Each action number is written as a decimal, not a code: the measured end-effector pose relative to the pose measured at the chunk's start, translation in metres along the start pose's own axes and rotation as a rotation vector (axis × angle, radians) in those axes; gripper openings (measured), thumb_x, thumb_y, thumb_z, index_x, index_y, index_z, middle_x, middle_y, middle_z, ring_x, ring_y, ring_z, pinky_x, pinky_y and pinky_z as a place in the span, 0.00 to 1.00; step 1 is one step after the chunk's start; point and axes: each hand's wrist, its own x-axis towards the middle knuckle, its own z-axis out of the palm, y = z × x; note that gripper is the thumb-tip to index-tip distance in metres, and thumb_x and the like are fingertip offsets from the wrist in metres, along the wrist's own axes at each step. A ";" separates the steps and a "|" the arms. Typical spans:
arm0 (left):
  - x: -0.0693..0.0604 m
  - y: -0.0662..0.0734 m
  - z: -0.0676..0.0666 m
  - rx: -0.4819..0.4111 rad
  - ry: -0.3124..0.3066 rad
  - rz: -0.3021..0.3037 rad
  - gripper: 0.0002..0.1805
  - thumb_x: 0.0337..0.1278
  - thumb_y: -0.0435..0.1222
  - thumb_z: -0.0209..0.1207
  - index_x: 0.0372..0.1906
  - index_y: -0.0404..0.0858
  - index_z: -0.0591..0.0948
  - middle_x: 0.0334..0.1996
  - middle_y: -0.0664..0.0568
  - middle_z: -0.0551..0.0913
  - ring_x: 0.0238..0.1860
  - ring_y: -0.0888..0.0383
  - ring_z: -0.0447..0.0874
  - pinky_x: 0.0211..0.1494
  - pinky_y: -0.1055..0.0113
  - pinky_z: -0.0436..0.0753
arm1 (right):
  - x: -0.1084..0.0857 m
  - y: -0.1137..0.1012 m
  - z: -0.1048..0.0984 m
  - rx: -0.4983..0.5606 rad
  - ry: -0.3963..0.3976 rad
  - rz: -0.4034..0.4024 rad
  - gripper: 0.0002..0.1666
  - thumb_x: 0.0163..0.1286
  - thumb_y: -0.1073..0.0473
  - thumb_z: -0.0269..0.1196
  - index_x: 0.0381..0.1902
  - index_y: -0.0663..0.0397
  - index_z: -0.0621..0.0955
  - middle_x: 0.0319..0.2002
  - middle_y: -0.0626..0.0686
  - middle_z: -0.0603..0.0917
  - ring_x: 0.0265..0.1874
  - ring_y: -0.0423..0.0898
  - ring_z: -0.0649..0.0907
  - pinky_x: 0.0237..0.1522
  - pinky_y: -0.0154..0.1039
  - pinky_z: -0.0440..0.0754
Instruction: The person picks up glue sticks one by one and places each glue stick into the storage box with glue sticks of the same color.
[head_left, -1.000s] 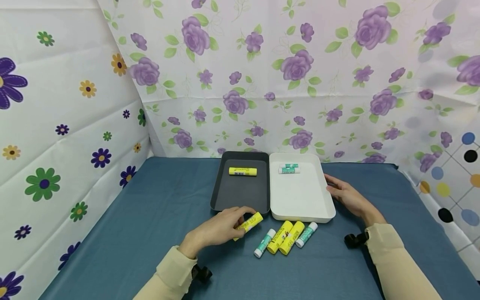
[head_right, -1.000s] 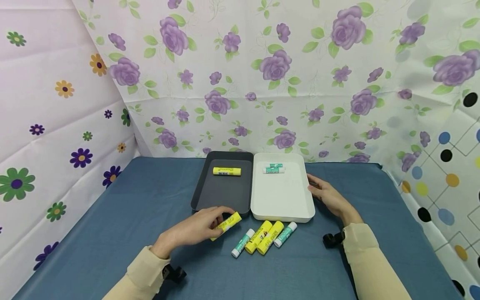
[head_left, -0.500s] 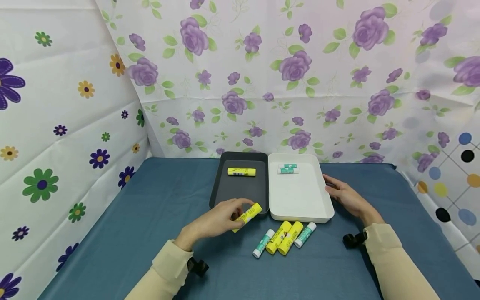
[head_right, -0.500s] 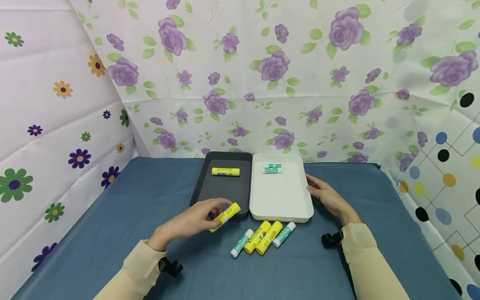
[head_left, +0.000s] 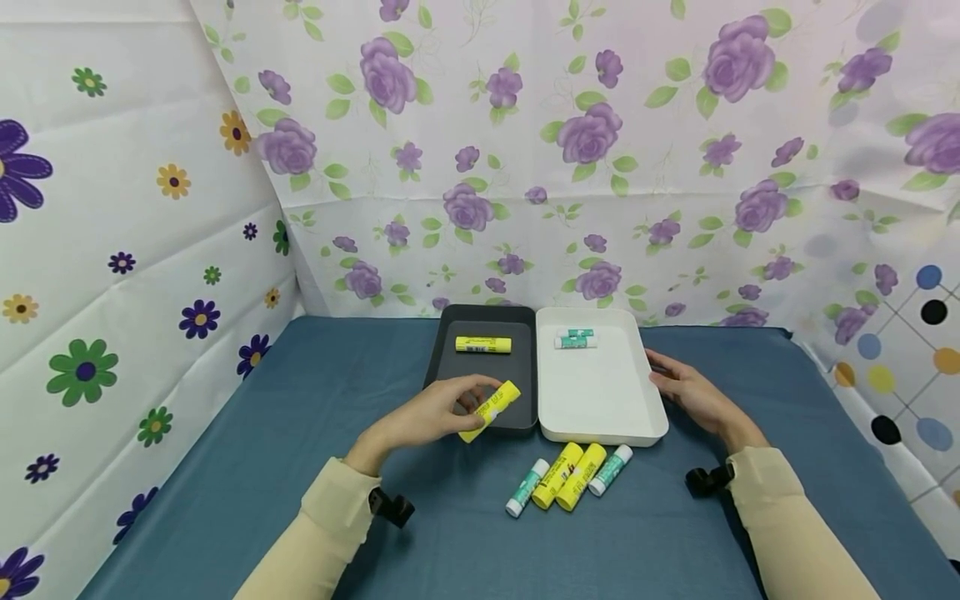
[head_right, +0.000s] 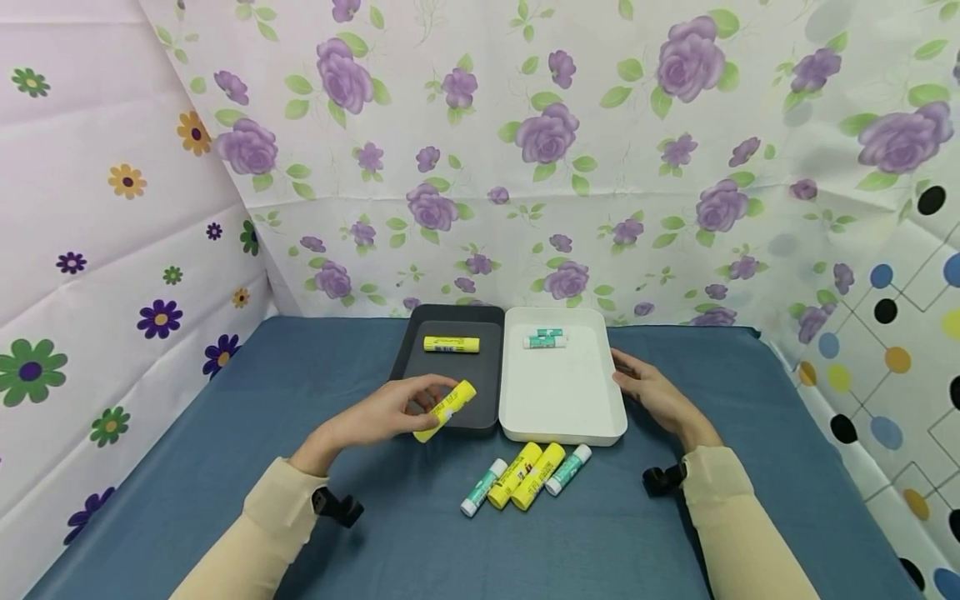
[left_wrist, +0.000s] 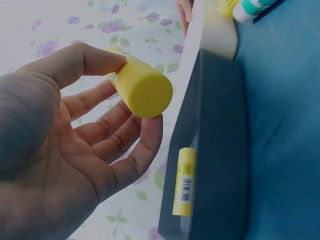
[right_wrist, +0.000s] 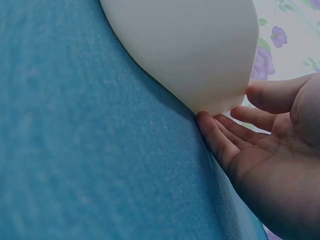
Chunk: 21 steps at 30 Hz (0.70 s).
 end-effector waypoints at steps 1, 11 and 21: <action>0.002 0.000 -0.003 0.003 0.001 0.001 0.29 0.75 0.35 0.60 0.76 0.43 0.70 0.54 0.51 0.81 0.51 0.57 0.81 0.55 0.58 0.83 | 0.000 0.000 0.000 0.000 0.000 -0.001 0.42 0.87 0.53 0.49 0.85 0.55 0.42 0.84 0.64 0.42 0.81 0.66 0.48 0.75 0.70 0.48; 0.028 0.000 -0.035 0.061 0.011 -0.015 0.29 0.75 0.36 0.61 0.77 0.41 0.70 0.56 0.46 0.80 0.52 0.52 0.82 0.53 0.57 0.82 | -0.001 -0.001 0.000 0.002 0.000 -0.010 0.41 0.87 0.53 0.49 0.85 0.56 0.43 0.84 0.64 0.42 0.81 0.66 0.47 0.76 0.69 0.47; 0.058 -0.008 -0.064 0.115 -0.015 -0.083 0.29 0.76 0.34 0.58 0.77 0.39 0.69 0.60 0.38 0.79 0.59 0.42 0.80 0.57 0.50 0.82 | -0.001 -0.001 0.000 0.009 -0.001 -0.020 0.41 0.87 0.53 0.48 0.85 0.56 0.43 0.84 0.64 0.42 0.81 0.66 0.48 0.76 0.69 0.48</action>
